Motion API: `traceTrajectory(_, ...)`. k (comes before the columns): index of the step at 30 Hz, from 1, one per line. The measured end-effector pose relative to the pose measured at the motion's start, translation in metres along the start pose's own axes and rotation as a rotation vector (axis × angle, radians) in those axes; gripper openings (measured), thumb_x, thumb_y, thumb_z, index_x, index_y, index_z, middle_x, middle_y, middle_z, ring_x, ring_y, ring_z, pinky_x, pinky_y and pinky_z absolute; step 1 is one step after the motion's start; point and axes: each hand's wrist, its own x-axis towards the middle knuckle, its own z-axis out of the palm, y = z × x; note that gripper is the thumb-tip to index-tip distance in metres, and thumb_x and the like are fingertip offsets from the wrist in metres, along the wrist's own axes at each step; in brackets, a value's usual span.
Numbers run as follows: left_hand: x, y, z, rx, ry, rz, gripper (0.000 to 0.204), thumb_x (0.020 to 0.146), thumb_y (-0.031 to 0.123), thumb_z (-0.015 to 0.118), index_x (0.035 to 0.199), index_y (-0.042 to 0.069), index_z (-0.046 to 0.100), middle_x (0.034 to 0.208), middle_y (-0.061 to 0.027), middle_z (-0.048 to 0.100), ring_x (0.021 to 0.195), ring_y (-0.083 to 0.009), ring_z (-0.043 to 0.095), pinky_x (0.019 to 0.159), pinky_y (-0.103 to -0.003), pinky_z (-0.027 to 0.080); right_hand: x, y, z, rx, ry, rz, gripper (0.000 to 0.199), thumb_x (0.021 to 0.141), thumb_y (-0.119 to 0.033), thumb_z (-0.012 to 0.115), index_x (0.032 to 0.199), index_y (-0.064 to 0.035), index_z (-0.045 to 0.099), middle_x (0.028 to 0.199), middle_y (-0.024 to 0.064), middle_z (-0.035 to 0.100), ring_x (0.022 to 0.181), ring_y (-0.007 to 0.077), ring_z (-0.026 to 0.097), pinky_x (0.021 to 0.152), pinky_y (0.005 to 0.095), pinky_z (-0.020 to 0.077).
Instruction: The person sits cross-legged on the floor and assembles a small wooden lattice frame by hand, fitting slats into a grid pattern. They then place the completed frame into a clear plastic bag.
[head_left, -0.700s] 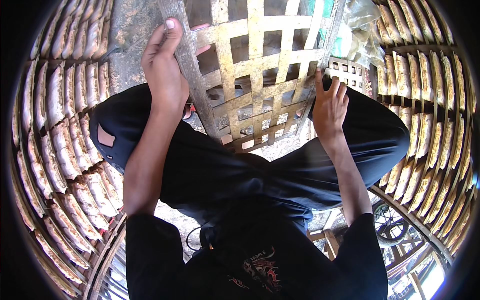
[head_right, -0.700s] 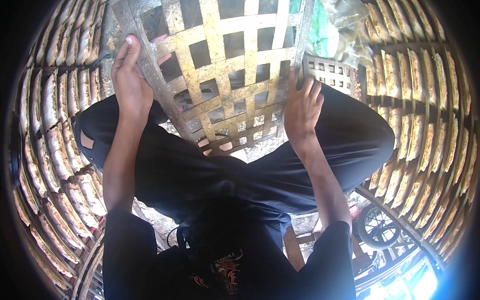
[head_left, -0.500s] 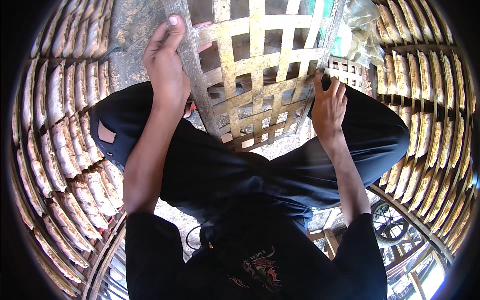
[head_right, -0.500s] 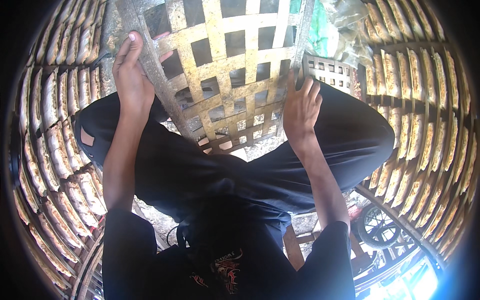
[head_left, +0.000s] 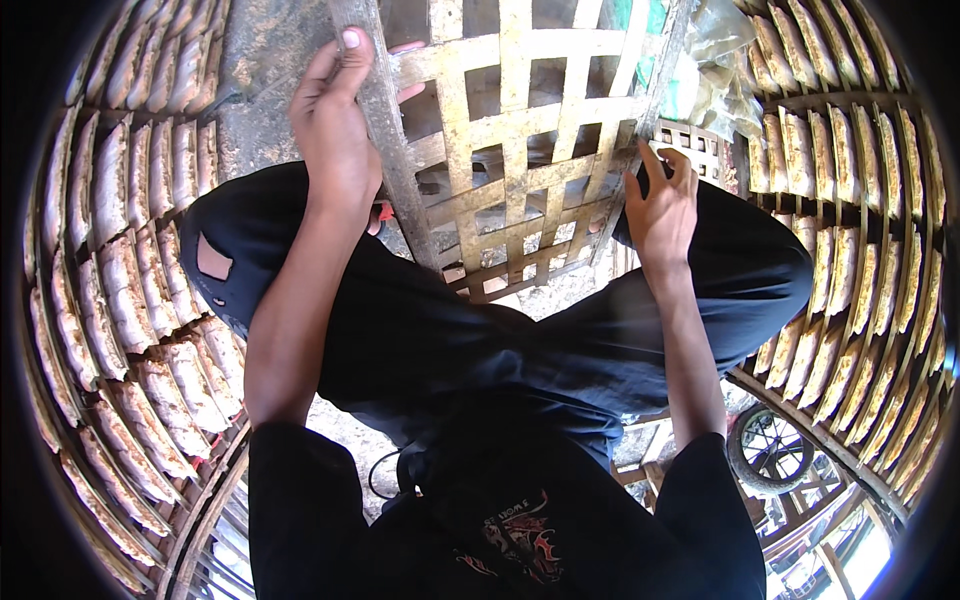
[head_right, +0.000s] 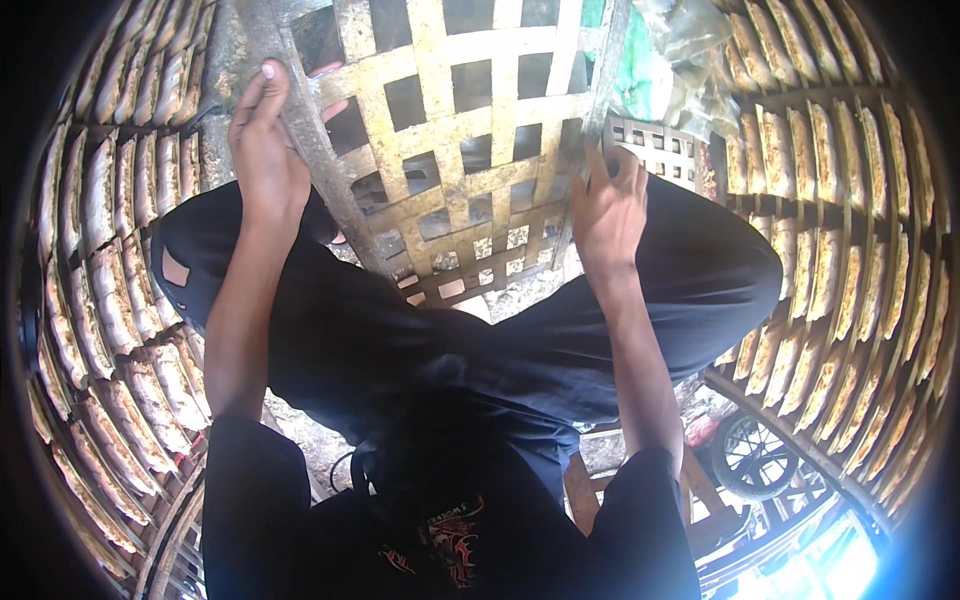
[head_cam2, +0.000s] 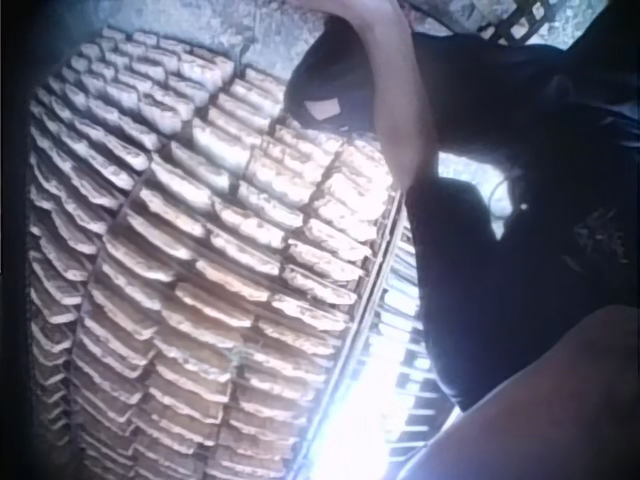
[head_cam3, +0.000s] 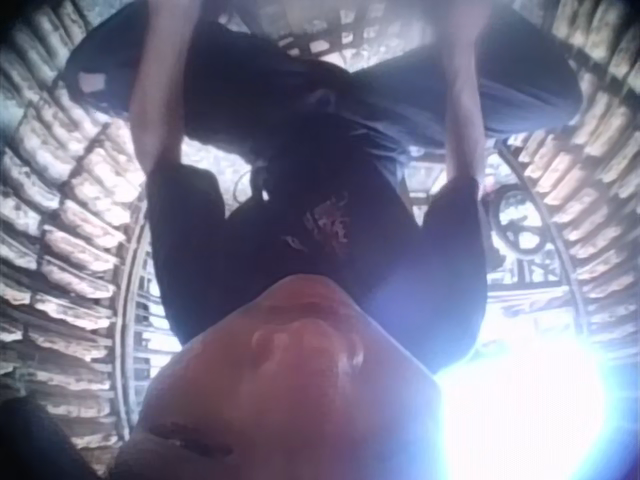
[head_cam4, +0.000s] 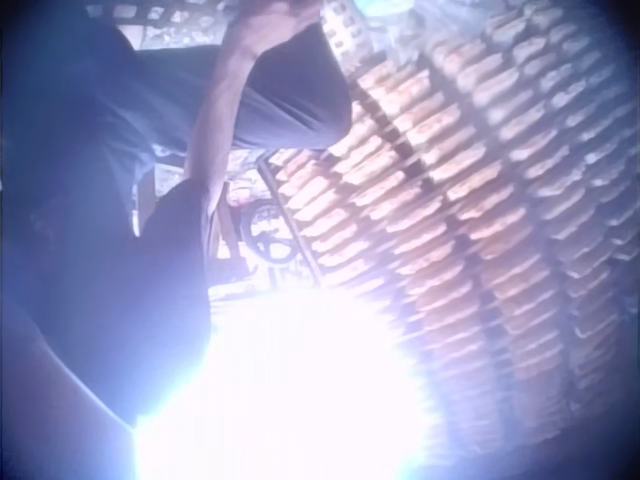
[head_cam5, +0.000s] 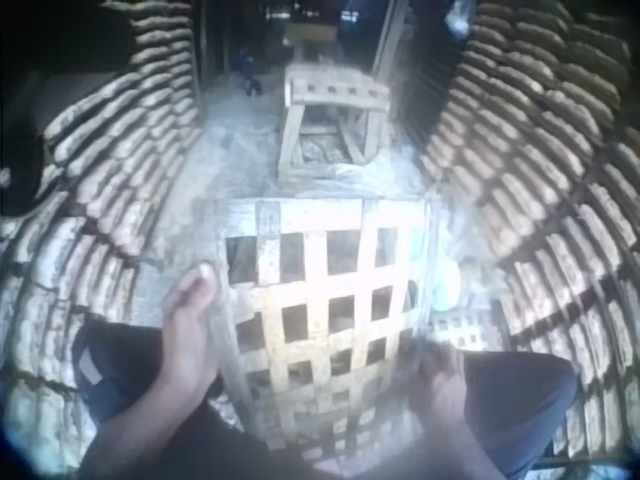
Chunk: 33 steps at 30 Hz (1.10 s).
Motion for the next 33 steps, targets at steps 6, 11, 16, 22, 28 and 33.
traceTrajectory(6,-0.004,0.001,0.006,-0.186,-0.003,-0.051,0.028,0.090,0.026,0.070,0.103,0.001,0.070,0.094,-0.0014,0.066,0.087,-0.0074,0.055,0.084,-0.024,0.041,-0.006,0.005,0.027,-0.179,-0.119,0.033,0.061,0.084,-0.004,0.053,0.143,-0.0164,0.044,0.125,0.0233,0.043,0.113,0.0416,0.045,0.086,0.0505,0.0467)
traceTrajectory(11,-0.007,0.001,0.010,-0.163,0.020,-0.034,0.029,0.091,0.027,0.069,0.104,0.001,0.070,0.093,-0.0008,0.067,0.086,-0.0072,0.055,0.084,-0.024,0.041,-0.014,0.004,0.022,-0.251,-0.126,-0.043,0.057,0.084,-0.005,0.055,0.139,-0.0138,0.047,0.124,0.0228,0.043,0.116,0.0406,0.043,0.089,0.0496,0.0457)
traceTrajectory(16,-0.004,-0.002,0.008,-0.143,0.010,-0.030,0.030,0.091,0.029,0.070,0.103,0.001,0.069,0.091,-0.0003,0.066,0.088,-0.0071,0.054,0.084,-0.024,0.040,-0.015,-0.004,0.011,-0.168,-0.137,-0.044,0.033,0.083,-0.006,0.058,0.115,-0.0069,0.065,0.125,0.0210,0.043,0.117,0.0399,0.044,0.089,0.0499,0.0451)
traceTrajectory(22,-0.003,-0.001,0.006,0.000,-0.012,-0.005,0.034,0.098,0.026,0.056,0.114,-0.004,0.060,0.106,-0.0093,0.063,0.100,-0.0238,0.066,0.080,-0.041,0.059,-0.023,-0.001,-0.007,0.040,-0.020,0.106,0.016,0.077,-0.018,0.073,0.087,-0.0054,0.072,0.116,0.0154,0.057,0.106,0.0343,0.055,0.088,0.0430,0.0481)
traceTrajectory(28,-0.006,-0.002,0.009,-0.173,0.025,-0.039,0.027,0.091,0.026,0.069,0.104,0.002,0.070,0.093,-0.0005,0.066,0.089,-0.0068,0.054,0.085,-0.024,0.040,-0.007,0.004,-0.051,0.355,0.081,0.205,0.018,0.072,-0.011,0.082,0.085,-0.0042,0.072,0.090,0.0113,0.070,0.083,0.0202,0.068,0.073,0.0317,0.0527)
traceTrajectory(33,-0.005,-0.006,0.005,0.001,-0.019,0.038,0.034,0.099,0.027,0.054,0.116,-0.003,0.060,0.109,-0.0092,0.062,0.101,-0.0282,0.067,0.080,-0.041,0.059,-0.010,0.023,-0.115,0.077,0.084,0.161,0.019,0.091,-0.003,0.060,0.108,-0.0029,0.069,0.106,0.0143,0.069,0.092,0.0196,0.068,0.077,0.0322,0.0545)
